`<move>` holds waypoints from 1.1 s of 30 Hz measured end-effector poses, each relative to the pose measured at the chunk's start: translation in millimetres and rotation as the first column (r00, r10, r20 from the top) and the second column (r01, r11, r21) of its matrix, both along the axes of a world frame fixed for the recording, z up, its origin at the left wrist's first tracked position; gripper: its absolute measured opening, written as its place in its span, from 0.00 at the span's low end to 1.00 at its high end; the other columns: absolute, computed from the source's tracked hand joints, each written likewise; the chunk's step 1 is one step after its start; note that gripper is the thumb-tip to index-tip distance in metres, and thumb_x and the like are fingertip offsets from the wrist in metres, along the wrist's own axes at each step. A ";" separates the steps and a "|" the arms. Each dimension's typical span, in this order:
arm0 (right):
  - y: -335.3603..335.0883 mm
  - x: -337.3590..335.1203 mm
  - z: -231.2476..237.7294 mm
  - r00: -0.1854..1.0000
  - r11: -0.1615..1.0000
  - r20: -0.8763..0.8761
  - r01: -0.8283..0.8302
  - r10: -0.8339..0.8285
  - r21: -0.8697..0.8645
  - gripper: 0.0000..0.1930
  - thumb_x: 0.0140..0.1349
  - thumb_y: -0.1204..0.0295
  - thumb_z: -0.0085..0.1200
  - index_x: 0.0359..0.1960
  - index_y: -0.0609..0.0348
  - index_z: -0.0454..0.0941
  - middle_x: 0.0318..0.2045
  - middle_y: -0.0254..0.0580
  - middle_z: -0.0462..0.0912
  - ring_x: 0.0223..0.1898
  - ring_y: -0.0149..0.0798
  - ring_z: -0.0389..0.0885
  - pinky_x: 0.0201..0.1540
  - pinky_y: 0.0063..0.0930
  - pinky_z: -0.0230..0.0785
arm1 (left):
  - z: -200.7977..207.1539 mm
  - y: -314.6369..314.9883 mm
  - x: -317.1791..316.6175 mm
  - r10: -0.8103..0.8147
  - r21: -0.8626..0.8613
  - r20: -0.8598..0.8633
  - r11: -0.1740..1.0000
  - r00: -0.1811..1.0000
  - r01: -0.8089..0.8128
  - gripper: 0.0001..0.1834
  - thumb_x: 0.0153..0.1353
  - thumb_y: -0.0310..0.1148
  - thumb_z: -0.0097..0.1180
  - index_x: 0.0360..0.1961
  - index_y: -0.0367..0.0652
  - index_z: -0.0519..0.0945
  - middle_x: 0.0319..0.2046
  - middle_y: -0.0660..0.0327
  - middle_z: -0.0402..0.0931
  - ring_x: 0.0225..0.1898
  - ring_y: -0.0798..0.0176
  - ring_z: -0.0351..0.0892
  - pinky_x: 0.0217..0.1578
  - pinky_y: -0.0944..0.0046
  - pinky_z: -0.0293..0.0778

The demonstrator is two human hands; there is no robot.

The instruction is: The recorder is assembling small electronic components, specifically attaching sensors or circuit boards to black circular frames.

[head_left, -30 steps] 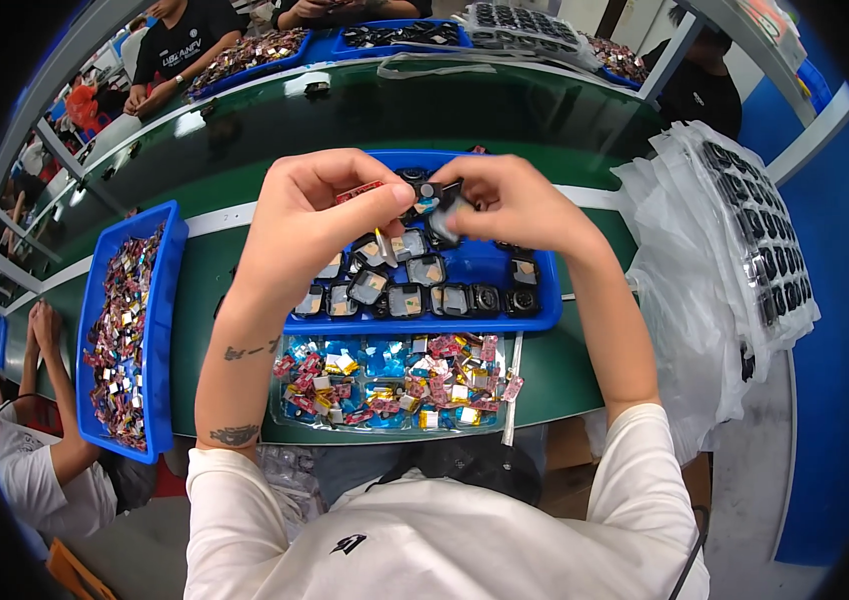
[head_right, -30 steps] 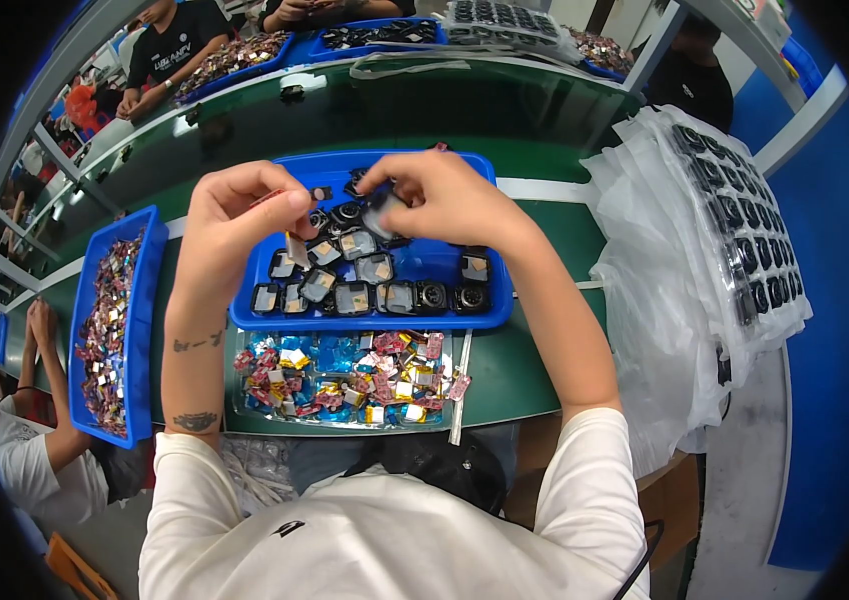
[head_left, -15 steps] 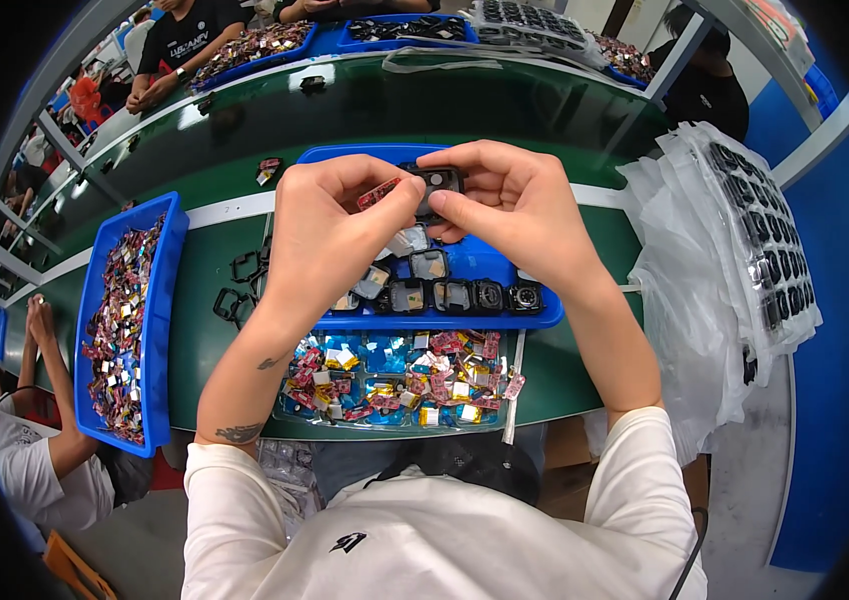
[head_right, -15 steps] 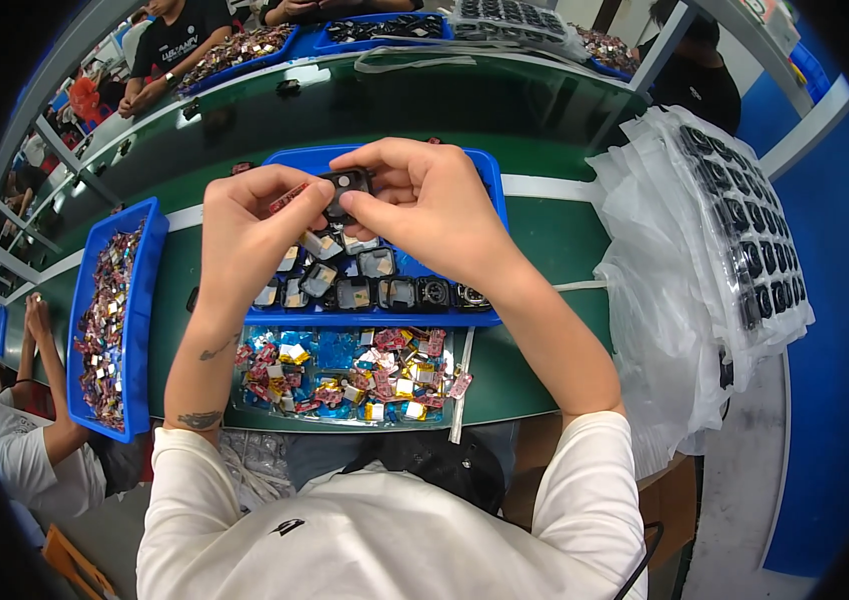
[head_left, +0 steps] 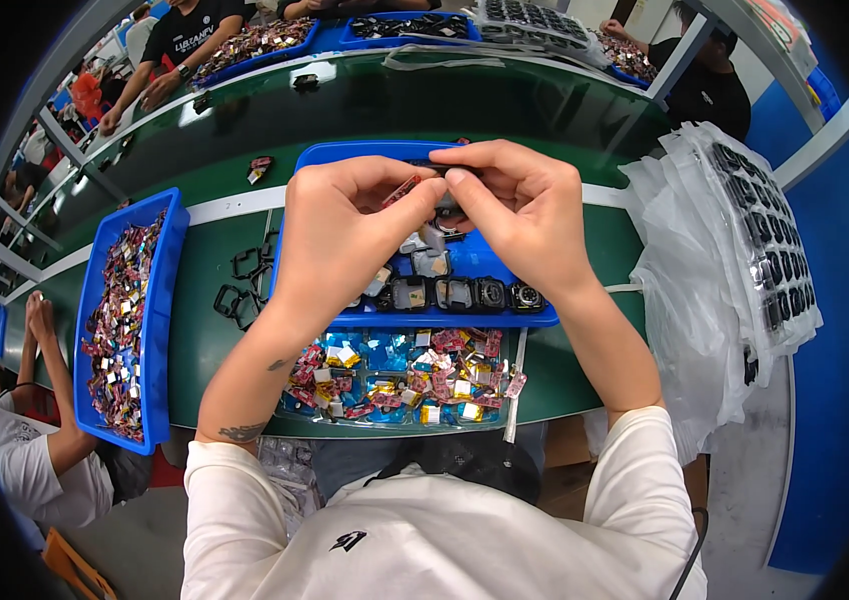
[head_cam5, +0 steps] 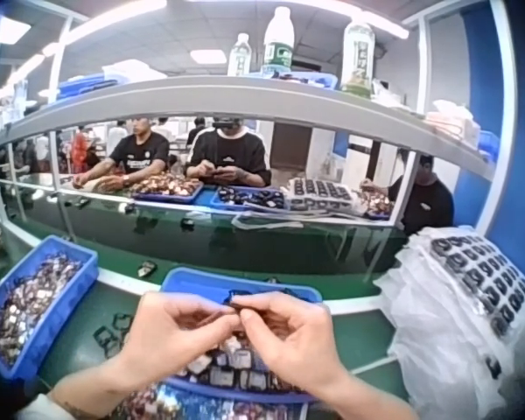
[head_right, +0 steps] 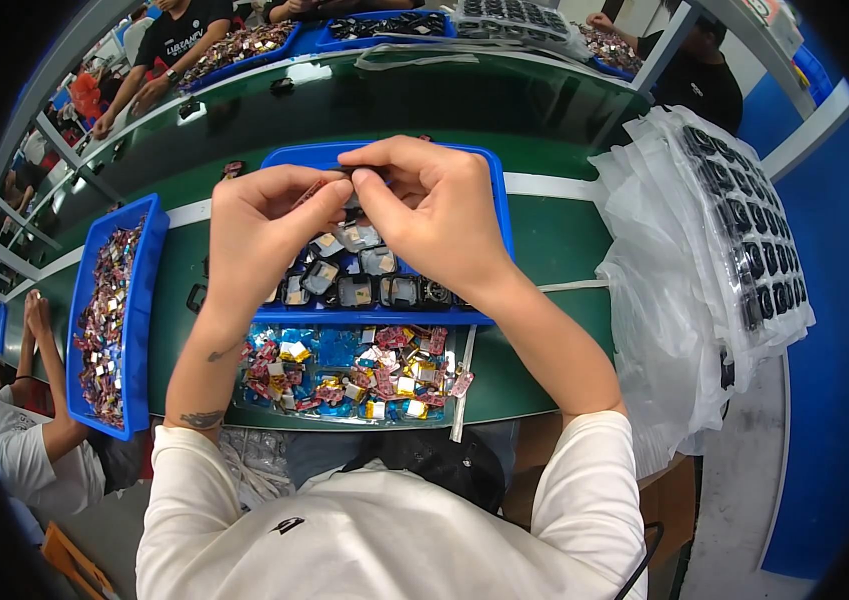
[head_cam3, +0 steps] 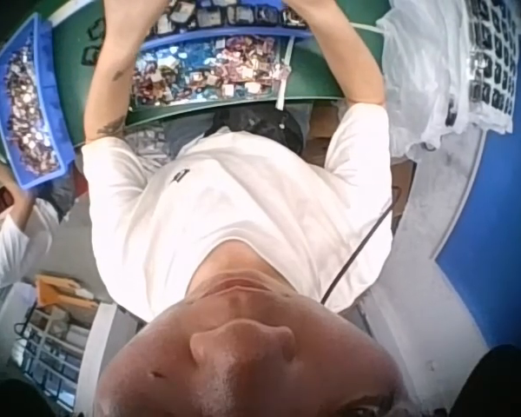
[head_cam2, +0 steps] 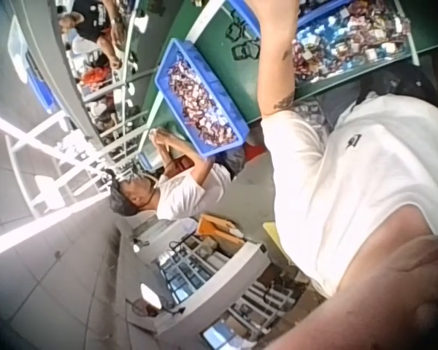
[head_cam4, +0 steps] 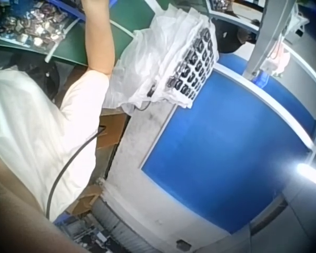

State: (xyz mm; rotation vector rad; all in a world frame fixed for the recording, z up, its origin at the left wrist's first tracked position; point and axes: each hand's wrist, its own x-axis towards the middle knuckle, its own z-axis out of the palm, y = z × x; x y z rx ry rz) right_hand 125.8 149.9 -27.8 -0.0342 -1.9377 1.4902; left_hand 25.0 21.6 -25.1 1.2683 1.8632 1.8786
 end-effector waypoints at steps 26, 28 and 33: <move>17.4 8.3 18.6 0.993 0.992 0.016 -0.118 0.119 -0.043 0.08 0.52 0.79 0.60 0.34 0.67 0.76 0.28 0.39 0.81 0.29 0.25 0.80 0.31 0.16 0.72 | 11.3 -3.0 -14.6 -0.096 -0.020 0.205 0.995 0.974 0.102 0.11 0.51 0.27 0.67 0.27 0.37 0.74 0.21 0.64 0.77 0.20 0.78 0.74 0.22 0.80 0.69; 34.0 5.7 23.0 0.996 0.989 0.049 -0.061 0.068 -0.131 0.09 0.53 0.79 0.60 0.35 0.69 0.77 0.28 0.42 0.82 0.30 0.27 0.81 0.32 0.17 0.72 | 16.8 -6.7 -14.2 -0.110 0.012 0.167 0.994 0.980 0.109 0.09 0.52 0.28 0.65 0.28 0.37 0.76 0.22 0.66 0.77 0.22 0.79 0.74 0.23 0.81 0.68; 167.2 -17.4 -31.9 0.909 0.908 0.117 0.410 -0.399 -0.085 0.09 0.51 0.74 0.61 0.32 0.68 0.81 0.28 0.42 0.83 0.28 0.29 0.80 0.34 0.19 0.71 | 29.6 -23.9 -25.4 -0.088 0.127 0.101 0.989 0.991 0.075 0.09 0.58 0.32 0.60 0.33 0.36 0.79 0.25 0.65 0.78 0.27 0.75 0.76 0.28 0.77 0.69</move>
